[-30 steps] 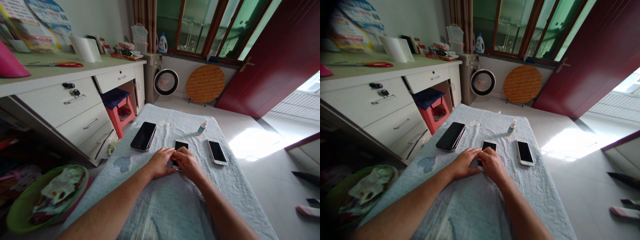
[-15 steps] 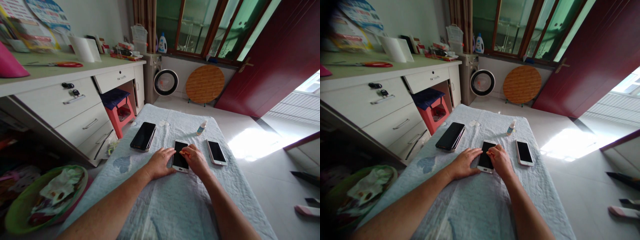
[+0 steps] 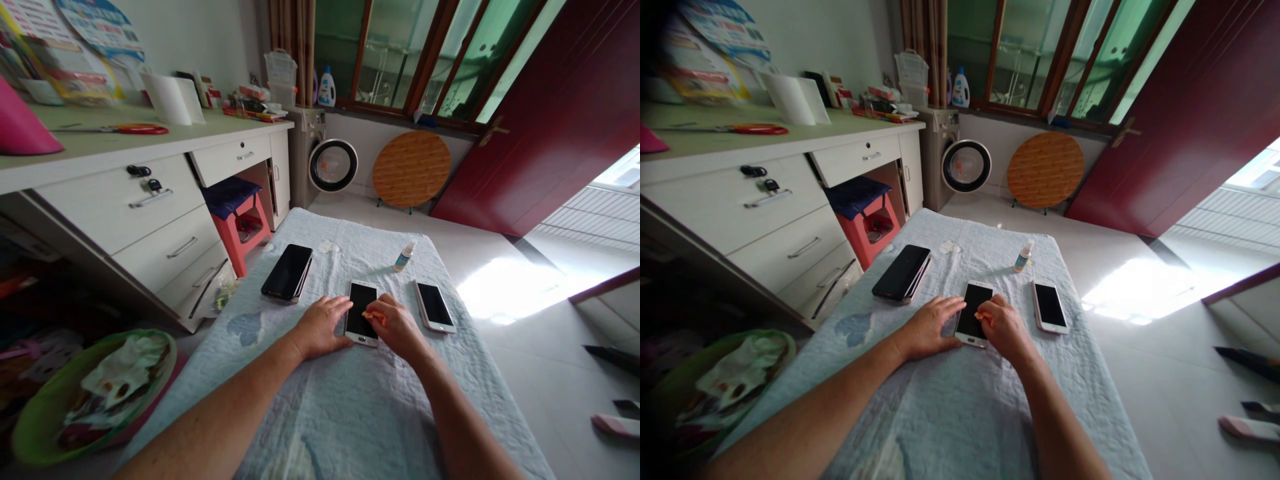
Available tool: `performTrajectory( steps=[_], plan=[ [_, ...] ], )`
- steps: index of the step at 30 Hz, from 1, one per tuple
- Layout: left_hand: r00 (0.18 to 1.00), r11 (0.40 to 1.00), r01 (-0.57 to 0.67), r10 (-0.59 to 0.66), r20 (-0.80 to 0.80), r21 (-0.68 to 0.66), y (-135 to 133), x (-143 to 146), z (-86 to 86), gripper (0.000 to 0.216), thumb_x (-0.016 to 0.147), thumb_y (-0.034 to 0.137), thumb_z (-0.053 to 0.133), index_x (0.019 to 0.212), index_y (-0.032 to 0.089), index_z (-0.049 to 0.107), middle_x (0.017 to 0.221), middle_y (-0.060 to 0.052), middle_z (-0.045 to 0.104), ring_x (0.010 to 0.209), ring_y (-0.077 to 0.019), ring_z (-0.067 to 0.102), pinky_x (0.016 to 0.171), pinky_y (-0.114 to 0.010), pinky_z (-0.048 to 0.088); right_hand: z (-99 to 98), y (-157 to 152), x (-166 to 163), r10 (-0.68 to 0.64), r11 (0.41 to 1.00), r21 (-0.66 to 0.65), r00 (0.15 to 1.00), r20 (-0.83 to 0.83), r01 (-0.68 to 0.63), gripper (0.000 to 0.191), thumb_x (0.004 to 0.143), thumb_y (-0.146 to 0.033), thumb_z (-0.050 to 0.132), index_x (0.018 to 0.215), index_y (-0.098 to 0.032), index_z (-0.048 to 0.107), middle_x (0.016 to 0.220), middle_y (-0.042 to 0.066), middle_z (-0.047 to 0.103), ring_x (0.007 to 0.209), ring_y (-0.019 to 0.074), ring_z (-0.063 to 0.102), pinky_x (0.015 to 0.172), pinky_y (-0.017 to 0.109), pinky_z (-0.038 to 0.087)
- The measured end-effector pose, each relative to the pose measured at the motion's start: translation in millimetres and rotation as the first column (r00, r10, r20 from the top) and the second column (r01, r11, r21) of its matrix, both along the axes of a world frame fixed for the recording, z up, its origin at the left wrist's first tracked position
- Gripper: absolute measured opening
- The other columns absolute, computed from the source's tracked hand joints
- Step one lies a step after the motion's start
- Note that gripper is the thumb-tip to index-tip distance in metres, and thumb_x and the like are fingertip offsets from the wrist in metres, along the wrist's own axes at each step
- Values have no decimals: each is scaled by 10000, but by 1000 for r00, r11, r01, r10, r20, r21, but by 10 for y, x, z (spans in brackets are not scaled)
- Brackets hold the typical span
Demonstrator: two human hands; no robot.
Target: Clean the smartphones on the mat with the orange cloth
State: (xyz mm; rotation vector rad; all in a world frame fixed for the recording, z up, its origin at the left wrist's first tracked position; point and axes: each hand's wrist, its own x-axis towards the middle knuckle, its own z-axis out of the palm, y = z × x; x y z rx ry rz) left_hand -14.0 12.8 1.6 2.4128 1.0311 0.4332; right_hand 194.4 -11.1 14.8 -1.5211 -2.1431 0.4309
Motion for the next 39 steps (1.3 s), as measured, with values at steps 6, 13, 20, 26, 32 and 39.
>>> performTrajectory(
  steps=[6,13,20,26,32,39],
  plan=[
    [1000,999,13,-13,14,33,-4,-4,-1,695,706,434,714,1303,166,478,1388,-127,477,1258,-283,452,1068,-417,335,-1,-77,-278,135,991,-9,988,-72,-136,235,771,-41,514,828,-205,672,874,22,546,769,109,533,694,206,413],
    [1000,1000,13,-13,-12,21,4,-5,-27,734,723,483,692,1330,144,458,1416,-140,443,1281,-290,429,1094,-417,289,94,-86,-134,157,978,-132,986,-53,-163,199,788,-81,540,850,-208,679,867,16,555,742,102,539,679,208,404],
    [1000,1000,-4,4,-8,0,-4,-2,10,730,713,475,699,1333,171,461,1414,-120,451,1264,-297,441,1070,-420,329,208,-102,95,160,964,-222,986,46,-146,179,756,-106,553,823,-211,682,833,15,571,697,106,546,652,217,400],
    [1000,1000,-5,5,0,-1,-7,3,6,719,712,445,702,1332,175,459,1420,-120,443,1275,-294,433,1085,-427,307,225,-103,158,173,952,-264,984,47,-155,116,764,-156,568,780,-209,671,784,10,583,666,112,551,634,226,404],
    [1000,1000,-8,8,-20,-7,-18,2,32,728,719,455,696,1338,157,453,1424,-127,435,1277,-295,427,1089,-422,304,97,-9,150,57,987,-151,998,28,-52,98,813,-230,570,804,-196,661,798,13,550,679,115,538,645,237,400],
    [1000,1000,-10,11,-17,15,-13,5,43,749,685,399,733,1329,124,467,1404,-130,457,1235,-295,453,1064,-392,346,-133,158,91,-123,991,46,992,1,123,158,865,-286,520,874,-201,652,835,18,528,722,127,541,675,242,404]
  ],
)
